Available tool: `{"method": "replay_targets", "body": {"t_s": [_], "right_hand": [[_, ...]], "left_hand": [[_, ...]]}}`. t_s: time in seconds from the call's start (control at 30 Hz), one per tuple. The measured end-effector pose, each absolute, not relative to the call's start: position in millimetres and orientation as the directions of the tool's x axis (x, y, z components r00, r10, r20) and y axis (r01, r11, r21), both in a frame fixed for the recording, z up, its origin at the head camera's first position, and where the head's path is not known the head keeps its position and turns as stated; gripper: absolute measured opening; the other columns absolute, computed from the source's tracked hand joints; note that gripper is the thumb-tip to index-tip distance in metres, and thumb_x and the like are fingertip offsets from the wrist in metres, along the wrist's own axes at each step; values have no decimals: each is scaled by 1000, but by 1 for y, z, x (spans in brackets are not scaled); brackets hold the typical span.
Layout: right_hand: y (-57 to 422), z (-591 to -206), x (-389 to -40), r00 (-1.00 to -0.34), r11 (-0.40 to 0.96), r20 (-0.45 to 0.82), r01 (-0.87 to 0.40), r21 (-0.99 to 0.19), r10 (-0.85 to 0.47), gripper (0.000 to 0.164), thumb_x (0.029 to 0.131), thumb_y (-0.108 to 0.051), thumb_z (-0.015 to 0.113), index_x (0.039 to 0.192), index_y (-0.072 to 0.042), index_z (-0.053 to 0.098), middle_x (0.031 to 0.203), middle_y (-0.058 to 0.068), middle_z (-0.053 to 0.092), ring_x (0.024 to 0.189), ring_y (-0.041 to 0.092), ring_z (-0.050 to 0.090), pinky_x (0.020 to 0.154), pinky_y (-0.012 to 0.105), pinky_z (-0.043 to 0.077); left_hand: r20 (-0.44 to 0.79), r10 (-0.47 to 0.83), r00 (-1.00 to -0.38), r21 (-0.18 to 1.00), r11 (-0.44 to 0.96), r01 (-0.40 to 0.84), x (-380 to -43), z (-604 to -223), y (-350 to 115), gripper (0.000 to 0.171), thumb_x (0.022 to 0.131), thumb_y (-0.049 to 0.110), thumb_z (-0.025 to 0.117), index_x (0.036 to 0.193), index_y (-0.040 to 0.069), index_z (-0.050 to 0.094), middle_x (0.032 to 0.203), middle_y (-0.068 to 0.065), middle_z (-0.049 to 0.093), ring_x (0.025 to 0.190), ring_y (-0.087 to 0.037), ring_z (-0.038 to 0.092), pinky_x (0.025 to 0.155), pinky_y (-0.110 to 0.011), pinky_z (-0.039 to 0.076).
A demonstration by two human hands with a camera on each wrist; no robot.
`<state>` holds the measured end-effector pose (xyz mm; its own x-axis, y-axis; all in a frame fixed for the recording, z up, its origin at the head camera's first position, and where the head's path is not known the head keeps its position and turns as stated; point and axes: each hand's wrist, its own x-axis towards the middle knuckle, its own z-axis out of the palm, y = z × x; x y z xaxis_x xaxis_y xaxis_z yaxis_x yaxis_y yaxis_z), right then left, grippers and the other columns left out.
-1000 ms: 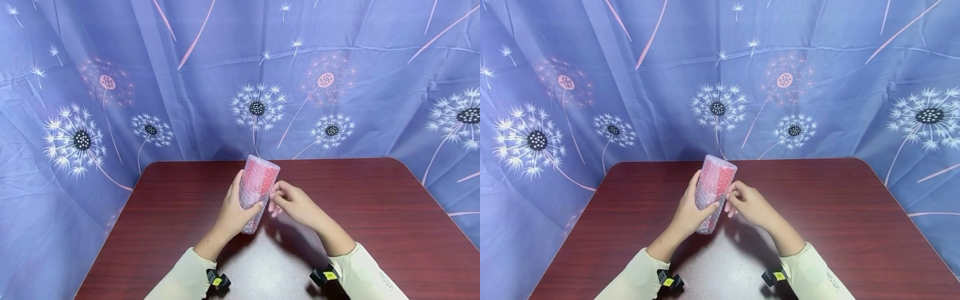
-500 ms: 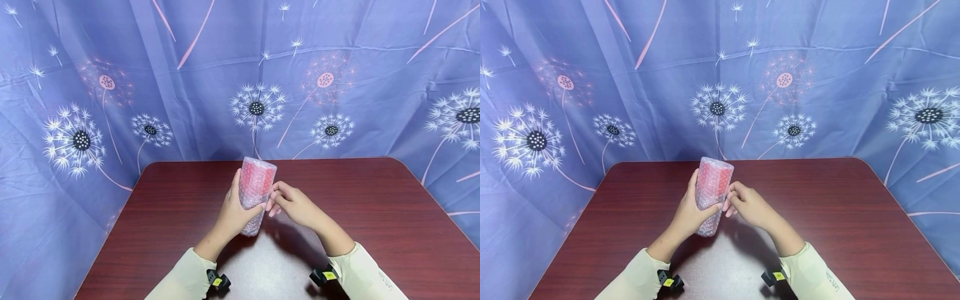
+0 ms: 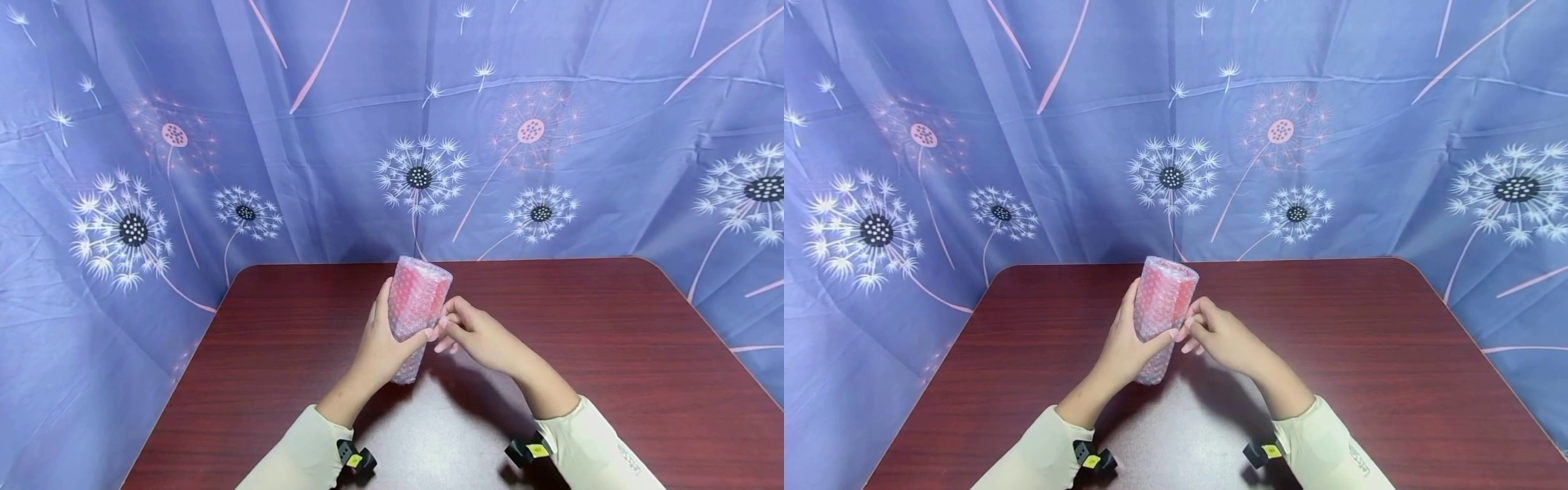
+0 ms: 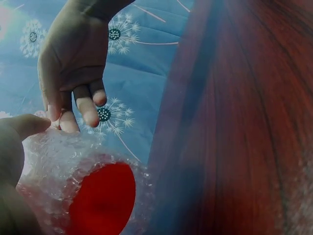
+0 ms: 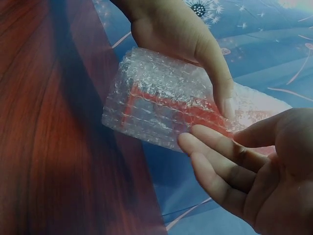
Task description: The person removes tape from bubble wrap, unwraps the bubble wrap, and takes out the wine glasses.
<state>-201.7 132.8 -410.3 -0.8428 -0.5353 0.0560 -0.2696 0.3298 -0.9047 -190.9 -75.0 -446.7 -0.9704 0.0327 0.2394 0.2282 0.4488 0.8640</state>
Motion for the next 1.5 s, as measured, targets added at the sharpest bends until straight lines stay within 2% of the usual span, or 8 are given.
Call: {"method": "replay_targets", "body": {"t_s": [0.2,0.3,0.47,0.7,0.93,1.1,1.33,1.5], "right_hand": [[132,-408,-201,-872,352,69,-266,-897,-485,13,106,-13,51,110,-2,56,79,15,71,67,25,73,65,47,60],[131,-408,-201,-879,359,76,-270,-894,-470,12,105,-12,53,108,-2,59,71,10,68,63,21,69,64,47,60],[131,-407,-202,-880,351,80,-268,-897,-468,14,104,-9,52,108,2,59,78,11,72,73,27,72,70,44,61],[131,-407,-201,-863,342,91,-291,-893,-496,10,101,-10,58,105,-1,59,80,12,71,71,18,70,69,31,60],[131,-405,-200,-870,374,96,-305,-876,-484,15,101,-22,63,99,-8,60,72,5,69,71,29,70,67,31,59],[131,-405,-201,-866,375,96,-309,-874,-490,13,102,-18,60,99,-5,61,76,5,72,72,24,72,70,35,60],[130,-406,-202,-844,304,106,-303,-903,-525,16,104,-13,55,102,3,59,85,21,73,75,26,74,72,33,61],[130,-404,-200,-856,318,88,-282,-905,-509,14,104,-8,49,106,1,60,85,15,73,75,24,74,75,37,62]], "left_hand": [[277,13,-961,857,449,253,-191,-447,-75,107,76,38,85,160,35,19,153,-8,43,130,-28,53,107,-51,46],[290,0,-957,857,445,260,-191,-446,-76,107,76,38,86,160,35,20,151,-7,45,129,-28,54,107,-51,46],[314,-19,-949,853,445,273,-190,-446,-75,105,77,39,86,160,33,22,151,-8,45,129,-28,55,106,-52,47],[323,-39,-946,848,456,270,-190,-447,-75,104,76,36,87,159,27,26,151,-9,46,129,-29,54,106,-52,46],[288,-26,-957,849,469,243,-188,-444,-74,103,75,39,88,158,31,28,148,-6,47,127,-26,55,105,-50,47],[275,-9,-961,845,479,237,-188,-444,-74,105,75,40,87,159,31,25,148,-7,47,127,-27,55,105,-50,47],[228,27,-973,845,491,211,-190,-446,-75,111,74,52,84,160,39,15,149,-10,46,128,-27,55,105,-51,47],[221,36,-975,850,482,210,-189,-445,-75,110,76,51,83,161,40,13,150,-11,46,129,-28,54,106,-52,46]]}}
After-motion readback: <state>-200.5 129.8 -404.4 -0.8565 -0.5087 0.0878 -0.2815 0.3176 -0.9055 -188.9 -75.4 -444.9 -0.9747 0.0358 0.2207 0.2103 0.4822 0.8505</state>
